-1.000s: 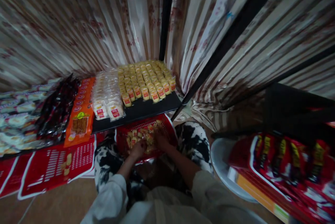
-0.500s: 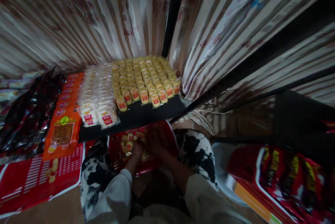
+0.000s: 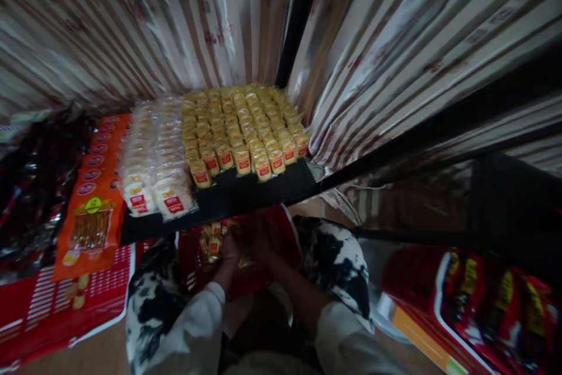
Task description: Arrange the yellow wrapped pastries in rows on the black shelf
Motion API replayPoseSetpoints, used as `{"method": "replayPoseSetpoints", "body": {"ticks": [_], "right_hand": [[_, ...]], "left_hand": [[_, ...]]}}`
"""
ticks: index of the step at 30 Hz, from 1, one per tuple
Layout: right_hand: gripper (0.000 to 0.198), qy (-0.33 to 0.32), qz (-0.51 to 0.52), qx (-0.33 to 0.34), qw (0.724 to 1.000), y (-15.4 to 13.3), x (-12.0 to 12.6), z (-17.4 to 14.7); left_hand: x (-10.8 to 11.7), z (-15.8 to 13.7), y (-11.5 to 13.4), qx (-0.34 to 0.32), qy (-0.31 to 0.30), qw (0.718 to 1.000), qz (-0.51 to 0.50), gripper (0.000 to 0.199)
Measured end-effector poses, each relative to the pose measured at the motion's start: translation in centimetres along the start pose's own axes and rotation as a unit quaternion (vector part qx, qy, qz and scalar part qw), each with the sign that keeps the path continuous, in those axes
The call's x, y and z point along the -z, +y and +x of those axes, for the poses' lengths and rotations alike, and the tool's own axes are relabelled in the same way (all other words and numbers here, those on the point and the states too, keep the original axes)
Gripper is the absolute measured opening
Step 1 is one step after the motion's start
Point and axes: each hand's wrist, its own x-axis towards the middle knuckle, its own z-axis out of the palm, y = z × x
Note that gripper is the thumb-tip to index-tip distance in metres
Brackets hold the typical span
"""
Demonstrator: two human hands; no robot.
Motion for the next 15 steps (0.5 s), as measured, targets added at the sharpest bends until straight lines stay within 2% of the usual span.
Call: {"method": "replayPoseSetpoints", "body": {"ticks": [3, 6, 11, 15], "right_hand": [[0.042, 0.037, -0.008, 0.019, 0.999, -0.6, 0.7, -0.1], [0.04, 0.051, -0.024, 0.036, 0.998, -1.4, 1.5, -0.4], [0.039, 0.029, -0.033, 0.097, 0.994, -3.0, 3.0, -1.6], [0.03, 0.022, 0.014, 0.087, 0.996, -3.5, 4.0, -2.6]], "left_hand": [[1.3, -1.5, 0.6, -0.008, 0.017, 1.0, 0.001, 0.034], [3.3, -3.1, 0.9, -0.052, 0.04, 0.998, -0.011, 0.031], [6.9, -5.5, 1.5, -0.118, 0.057, 0.991, -0.009, 0.037], [9.1, -6.9, 2.0, -0.206, 0.059, 0.976, -0.042, 0.035]]}}
